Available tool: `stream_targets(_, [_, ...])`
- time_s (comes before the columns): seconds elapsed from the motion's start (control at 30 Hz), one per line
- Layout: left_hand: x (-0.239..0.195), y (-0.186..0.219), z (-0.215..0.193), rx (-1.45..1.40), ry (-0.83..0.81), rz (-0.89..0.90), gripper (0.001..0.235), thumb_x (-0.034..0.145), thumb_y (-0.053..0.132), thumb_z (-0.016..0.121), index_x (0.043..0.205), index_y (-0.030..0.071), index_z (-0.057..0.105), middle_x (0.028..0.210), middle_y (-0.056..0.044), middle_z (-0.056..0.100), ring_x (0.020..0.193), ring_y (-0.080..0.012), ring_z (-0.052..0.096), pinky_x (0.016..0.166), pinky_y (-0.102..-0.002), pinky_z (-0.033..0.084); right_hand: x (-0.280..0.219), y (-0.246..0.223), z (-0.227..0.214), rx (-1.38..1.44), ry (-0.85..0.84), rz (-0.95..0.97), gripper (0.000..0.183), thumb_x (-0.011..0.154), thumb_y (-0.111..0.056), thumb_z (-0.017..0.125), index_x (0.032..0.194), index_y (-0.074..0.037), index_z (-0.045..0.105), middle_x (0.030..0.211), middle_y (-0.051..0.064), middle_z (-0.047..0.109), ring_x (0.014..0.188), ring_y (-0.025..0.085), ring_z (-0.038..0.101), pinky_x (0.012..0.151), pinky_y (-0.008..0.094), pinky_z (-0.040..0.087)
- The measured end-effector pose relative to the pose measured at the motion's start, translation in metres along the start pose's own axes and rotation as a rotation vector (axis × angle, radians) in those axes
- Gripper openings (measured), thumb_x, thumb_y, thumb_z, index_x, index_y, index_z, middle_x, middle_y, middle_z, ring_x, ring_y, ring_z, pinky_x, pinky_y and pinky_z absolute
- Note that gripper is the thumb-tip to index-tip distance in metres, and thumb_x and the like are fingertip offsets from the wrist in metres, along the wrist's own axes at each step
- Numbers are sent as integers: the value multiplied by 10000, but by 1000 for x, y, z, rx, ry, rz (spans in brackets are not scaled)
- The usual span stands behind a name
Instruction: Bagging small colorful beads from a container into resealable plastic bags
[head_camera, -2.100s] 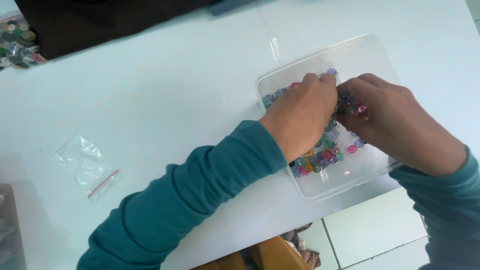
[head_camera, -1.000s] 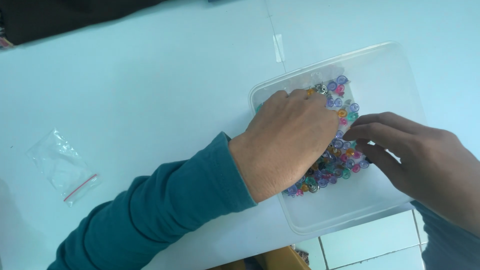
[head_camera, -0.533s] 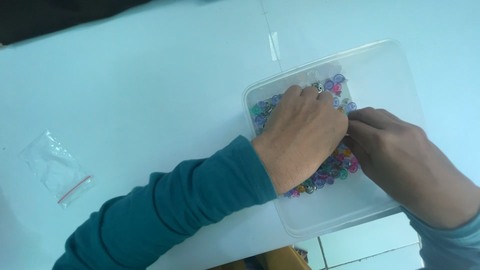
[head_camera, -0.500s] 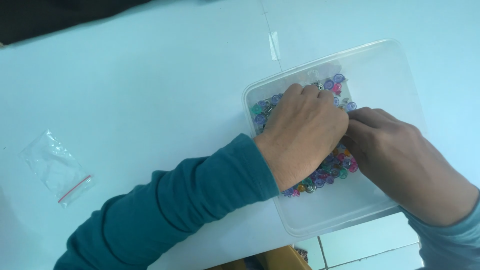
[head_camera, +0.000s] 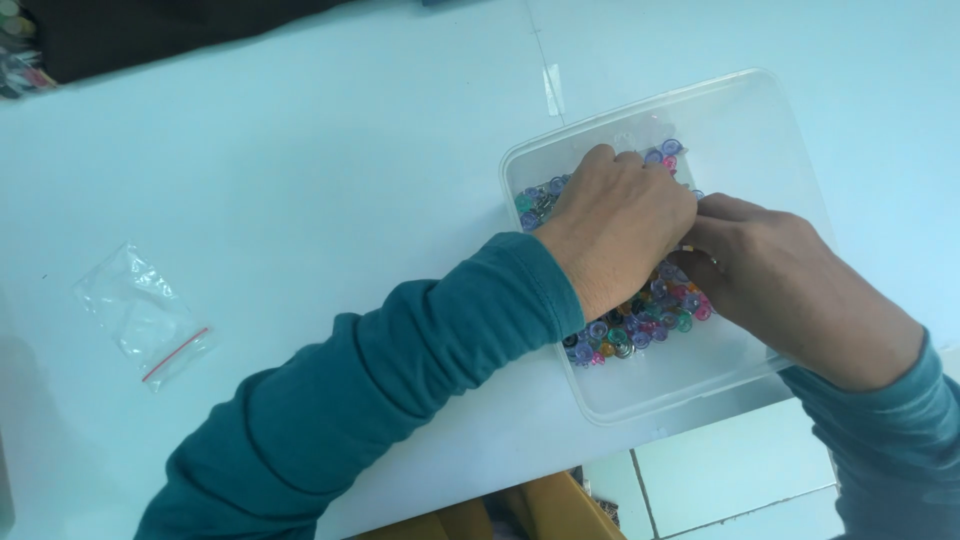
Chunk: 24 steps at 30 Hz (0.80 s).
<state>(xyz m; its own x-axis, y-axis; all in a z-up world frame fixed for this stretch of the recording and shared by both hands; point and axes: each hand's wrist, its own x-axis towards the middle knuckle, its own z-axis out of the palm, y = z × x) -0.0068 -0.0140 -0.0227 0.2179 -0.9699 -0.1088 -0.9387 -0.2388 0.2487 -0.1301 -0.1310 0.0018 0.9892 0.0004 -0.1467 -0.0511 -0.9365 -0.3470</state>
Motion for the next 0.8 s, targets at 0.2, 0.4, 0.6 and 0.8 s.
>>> stream_targets(0.2, [-25, 5, -24, 14, 254, 17, 191, 927, 154, 677, 779, 273, 691, 788, 3, 666, 772, -249, 629, 703, -430, 474, -17, -13, -12, -55, 197, -21, 97, 935, 9, 718, 997, -42, 773, 1004, 78, 738, 627, 240, 636, 579, 362, 525])
stream_targets(0.4, [-95, -21, -57, -5, 578, 30, 159, 821, 230, 817, 750, 185, 682, 755, -15, 617, 725, -256, 597, 674, -436, 446, -26, -77, -40, -41, 315, -12, 156, 976, -17, 788, 1130, -43, 801, 1107, 87, 750, 688, 190, 630, 653, 319, 546])
stream_targets(0.6, [-195, -64, -82, -67, 512, -130, 150, 930, 214, 691, 817, 123, 730, 817, -58, 646, 769, -308, 619, 699, -476, 456, -15, -161, -40, 71, 414, -204, 189, 961, 60, 782, 1150, 54, 770, 1128, 206, 727, 964, 276, 703, 894, 369, 581])
stream_targets(0.8, [-270, -92, -54, -140, 381, -378, 148, 955, 223, 674, 964, 119, 779, 918, -79, 712, 831, -285, 661, 731, -455, 493, 16, -236, 18, 260, 446, -361, 159, 944, 14, 753, 1103, 1, 760, 1067, 116, 708, 735, 168, 642, 696, 275, 571])
